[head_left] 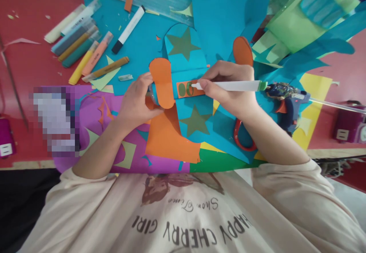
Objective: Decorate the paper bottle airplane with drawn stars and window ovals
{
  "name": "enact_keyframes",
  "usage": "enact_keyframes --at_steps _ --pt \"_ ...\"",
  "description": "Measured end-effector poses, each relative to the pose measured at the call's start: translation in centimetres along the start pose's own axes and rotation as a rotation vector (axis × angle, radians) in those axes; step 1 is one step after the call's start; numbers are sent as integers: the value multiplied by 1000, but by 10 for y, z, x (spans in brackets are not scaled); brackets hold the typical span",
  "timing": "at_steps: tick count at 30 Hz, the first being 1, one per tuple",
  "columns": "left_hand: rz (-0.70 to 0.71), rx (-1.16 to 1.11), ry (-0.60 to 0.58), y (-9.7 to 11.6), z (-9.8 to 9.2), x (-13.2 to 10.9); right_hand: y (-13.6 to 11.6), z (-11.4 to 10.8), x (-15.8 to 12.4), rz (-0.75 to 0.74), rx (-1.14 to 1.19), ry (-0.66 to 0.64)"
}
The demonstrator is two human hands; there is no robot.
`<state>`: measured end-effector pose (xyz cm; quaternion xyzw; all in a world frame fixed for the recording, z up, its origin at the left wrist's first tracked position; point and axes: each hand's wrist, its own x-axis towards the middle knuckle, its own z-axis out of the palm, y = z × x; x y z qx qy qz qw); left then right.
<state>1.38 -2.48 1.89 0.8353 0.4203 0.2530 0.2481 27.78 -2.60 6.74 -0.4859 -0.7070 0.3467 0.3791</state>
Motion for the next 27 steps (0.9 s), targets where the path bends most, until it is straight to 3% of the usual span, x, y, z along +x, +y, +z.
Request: enact_keyframes --at_steps 11,20,27 --pt "70 38 22 -2 0 1 -4 -3 0 -6 -28 -100" --pt "81 64 25 -3 1 -1 0 -1 0 10 31 -12" --pt "34 55 -31 0 -1 0 -2 -2 -1 -9 19 -63"
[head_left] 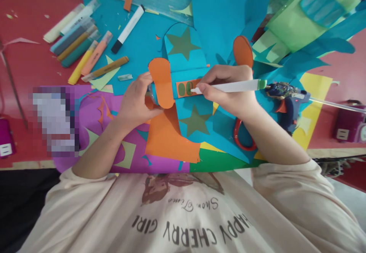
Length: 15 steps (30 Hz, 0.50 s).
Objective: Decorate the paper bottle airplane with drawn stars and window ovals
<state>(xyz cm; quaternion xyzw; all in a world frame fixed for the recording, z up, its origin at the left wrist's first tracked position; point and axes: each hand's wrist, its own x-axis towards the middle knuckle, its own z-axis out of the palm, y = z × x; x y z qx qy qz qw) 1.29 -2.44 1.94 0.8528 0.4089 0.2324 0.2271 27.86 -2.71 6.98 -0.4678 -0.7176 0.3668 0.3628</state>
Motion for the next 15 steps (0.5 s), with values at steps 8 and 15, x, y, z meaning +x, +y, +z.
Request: enact_keyframes --at_steps 8,15 --pt "18 10 52 -1 2 -1 -4 -1 2 64 45 78" --pt "-3 -41 43 -2 2 0 0 2 2 78 -7 63"
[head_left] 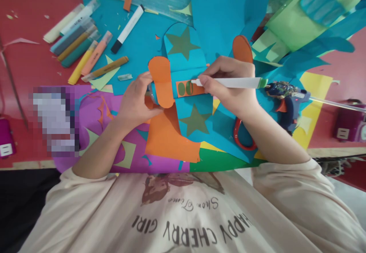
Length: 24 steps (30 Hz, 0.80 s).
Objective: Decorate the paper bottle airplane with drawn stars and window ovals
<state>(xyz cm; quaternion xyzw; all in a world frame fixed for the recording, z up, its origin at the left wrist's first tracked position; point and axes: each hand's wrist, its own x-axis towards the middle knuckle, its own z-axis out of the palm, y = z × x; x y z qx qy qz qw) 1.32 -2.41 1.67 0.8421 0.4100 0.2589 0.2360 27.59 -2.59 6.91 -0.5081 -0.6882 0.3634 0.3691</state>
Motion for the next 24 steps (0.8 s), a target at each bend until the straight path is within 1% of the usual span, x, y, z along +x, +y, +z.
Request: enact_keyframes --at_steps 6,13,17,21,24 --pt "-37 -46 -24 -1 -2 0 -2 -2 1 -25 -1 -25" --pt "9 -4 -4 -2 0 0 -1 -2 0 -12 11 -75" --pt "34 43 11 0 0 1 -2 -3 1 -32 -4 -95" --pt "92 71 43 1 0 1 -5 -4 1 -31 -6 -96" --pt "46 48 34 1 0 1 -7 -4 1 -13 42 -67"
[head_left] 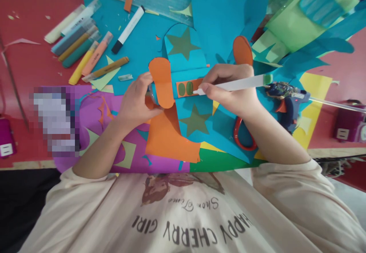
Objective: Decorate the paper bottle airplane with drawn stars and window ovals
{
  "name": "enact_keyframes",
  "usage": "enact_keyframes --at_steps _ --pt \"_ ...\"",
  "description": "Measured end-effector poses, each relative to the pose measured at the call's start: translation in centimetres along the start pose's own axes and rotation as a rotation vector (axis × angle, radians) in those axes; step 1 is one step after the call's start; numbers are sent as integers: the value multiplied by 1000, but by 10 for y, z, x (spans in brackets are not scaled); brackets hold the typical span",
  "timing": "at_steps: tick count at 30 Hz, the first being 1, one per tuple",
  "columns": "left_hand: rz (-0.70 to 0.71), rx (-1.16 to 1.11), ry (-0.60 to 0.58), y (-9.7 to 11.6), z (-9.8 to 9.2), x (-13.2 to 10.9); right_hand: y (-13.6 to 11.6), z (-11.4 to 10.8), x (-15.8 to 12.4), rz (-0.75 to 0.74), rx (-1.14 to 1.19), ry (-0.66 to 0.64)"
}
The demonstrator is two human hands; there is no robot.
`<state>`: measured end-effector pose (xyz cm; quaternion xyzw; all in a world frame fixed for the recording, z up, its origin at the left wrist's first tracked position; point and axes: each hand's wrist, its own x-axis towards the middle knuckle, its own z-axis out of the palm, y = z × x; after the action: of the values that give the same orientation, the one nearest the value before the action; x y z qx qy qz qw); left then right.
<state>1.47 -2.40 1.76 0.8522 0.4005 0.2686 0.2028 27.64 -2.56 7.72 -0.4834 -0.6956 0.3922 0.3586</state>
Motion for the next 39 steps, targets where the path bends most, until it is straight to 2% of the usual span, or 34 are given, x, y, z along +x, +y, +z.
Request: enact_keyframes --at_steps 6,12,21,28,32,36,39 --pt "-99 -74 -44 1 -1 0 3 2 -1 -22 7 61" --pt "-49 -77 -32 -2 -1 -1 5 0 -1 8 -36 -23" --pt "-37 -24 -29 -1 0 -1 4 -2 0 -40 -68 -41" --pt "-61 -65 -45 -1 -1 -1 6 1 -1 -7 -66 19" --pt "-106 -89 -51 -1 -2 -2 6 2 -1 -24 -50 54" --pt "-70 -95 -48 0 -1 -2 6 3 -1 -37 -44 77" --pt "-96 -81 -57 1 -2 -2 6 4 -1 -49 -48 103"
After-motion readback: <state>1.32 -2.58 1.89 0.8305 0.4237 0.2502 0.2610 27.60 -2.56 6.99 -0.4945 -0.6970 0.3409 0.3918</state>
